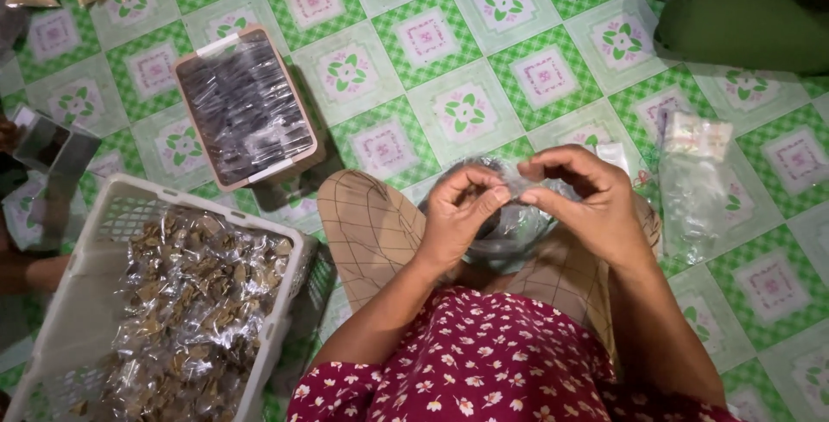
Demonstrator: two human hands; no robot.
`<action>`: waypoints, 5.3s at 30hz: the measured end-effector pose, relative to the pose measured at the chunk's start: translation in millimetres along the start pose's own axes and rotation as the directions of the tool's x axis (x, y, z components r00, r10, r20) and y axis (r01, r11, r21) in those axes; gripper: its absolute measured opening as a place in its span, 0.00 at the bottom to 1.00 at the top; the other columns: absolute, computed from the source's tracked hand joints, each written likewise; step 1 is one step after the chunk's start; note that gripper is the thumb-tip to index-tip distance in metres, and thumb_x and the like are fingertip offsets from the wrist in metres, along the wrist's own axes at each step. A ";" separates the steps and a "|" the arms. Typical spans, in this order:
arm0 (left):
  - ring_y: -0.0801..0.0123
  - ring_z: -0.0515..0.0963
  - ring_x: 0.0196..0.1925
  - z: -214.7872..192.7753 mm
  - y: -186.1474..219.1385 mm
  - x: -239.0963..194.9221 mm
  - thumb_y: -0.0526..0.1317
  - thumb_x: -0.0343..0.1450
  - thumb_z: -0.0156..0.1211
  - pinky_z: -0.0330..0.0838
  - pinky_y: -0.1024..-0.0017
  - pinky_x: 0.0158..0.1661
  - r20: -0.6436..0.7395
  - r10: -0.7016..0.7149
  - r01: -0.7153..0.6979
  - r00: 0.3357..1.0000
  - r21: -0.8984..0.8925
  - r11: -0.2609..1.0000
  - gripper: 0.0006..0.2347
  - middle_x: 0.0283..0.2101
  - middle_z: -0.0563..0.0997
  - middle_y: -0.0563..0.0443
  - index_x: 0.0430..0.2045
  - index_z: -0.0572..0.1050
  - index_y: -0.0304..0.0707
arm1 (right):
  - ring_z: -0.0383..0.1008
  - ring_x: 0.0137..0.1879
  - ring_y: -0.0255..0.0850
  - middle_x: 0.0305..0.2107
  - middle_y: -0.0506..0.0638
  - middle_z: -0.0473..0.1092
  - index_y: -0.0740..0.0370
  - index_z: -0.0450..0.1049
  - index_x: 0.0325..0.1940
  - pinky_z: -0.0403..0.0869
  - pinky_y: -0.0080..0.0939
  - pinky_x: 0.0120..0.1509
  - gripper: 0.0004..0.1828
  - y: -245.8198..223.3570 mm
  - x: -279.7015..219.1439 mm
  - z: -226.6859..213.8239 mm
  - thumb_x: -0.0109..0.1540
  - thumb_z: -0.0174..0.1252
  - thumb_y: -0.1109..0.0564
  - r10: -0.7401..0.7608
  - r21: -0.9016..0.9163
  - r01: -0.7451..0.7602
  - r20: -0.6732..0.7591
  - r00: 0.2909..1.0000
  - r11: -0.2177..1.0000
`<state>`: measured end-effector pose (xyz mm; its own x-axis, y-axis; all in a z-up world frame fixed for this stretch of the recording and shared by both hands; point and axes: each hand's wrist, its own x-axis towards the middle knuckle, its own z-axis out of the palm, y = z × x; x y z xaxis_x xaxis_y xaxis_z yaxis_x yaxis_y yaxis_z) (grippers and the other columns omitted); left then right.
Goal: Manually packaging small coffee ground sachets from a large crate into plastic bags while sitting on the floor.
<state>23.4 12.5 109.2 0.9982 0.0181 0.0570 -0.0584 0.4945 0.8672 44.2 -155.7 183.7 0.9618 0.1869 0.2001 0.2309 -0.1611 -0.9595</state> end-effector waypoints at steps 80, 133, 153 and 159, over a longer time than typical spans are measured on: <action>0.84 0.77 0.34 11.0 86.4 18.6 0.33 0.69 0.70 0.75 0.78 0.37 -0.009 0.088 -0.085 0.996 0.185 0.979 0.04 0.27 0.83 0.51 0.33 0.83 0.33 | 0.74 0.43 0.41 0.33 0.59 0.73 0.75 0.77 0.43 0.74 0.43 0.52 0.13 -3.0 18.2 2.3 0.58 0.68 0.63 -0.094 0.135 0.088 0.043 0.995 0.987; 0.62 0.81 0.53 15.0 118.3 34.2 0.42 0.74 0.59 0.79 0.65 0.59 0.298 0.098 -0.203 0.949 0.345 0.916 0.17 0.51 0.80 0.42 0.55 0.71 0.34 | 0.73 0.45 0.37 0.38 0.50 0.72 0.63 0.70 0.45 0.76 0.32 0.54 0.15 -29.7 2.8 -7.8 0.60 0.63 0.75 -0.158 -0.057 0.154 -0.078 0.984 0.986; 0.55 0.81 0.33 -10.6 67.4 31.7 0.34 0.69 0.67 0.73 0.63 0.39 0.345 0.168 -0.324 0.923 0.463 0.825 0.02 0.28 0.80 0.46 0.29 0.80 0.36 | 0.78 0.29 0.52 0.23 0.58 0.76 0.72 0.76 0.31 0.76 0.47 0.38 0.07 12.3 -9.2 3.0 0.55 0.68 0.71 -0.303 -0.090 0.298 -0.043 0.952 0.950; 0.47 0.82 0.39 -12.1 57.9 29.2 0.37 0.67 0.70 0.75 0.57 0.43 0.406 0.167 -0.370 0.898 0.492 0.788 0.08 0.34 0.82 0.44 0.36 0.81 0.37 | 0.78 0.29 0.52 0.24 0.58 0.77 0.69 0.77 0.34 0.75 0.52 0.39 0.06 24.2 -14.1 12.0 0.56 0.67 0.70 -0.212 -0.072 0.210 -0.015 0.977 0.975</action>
<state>49.2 52.2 155.1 0.8818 -0.2541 0.3974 -0.4211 -0.0445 0.9059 34.5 -150.6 155.3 0.8931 0.2025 0.4017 0.4379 -0.1871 -0.8793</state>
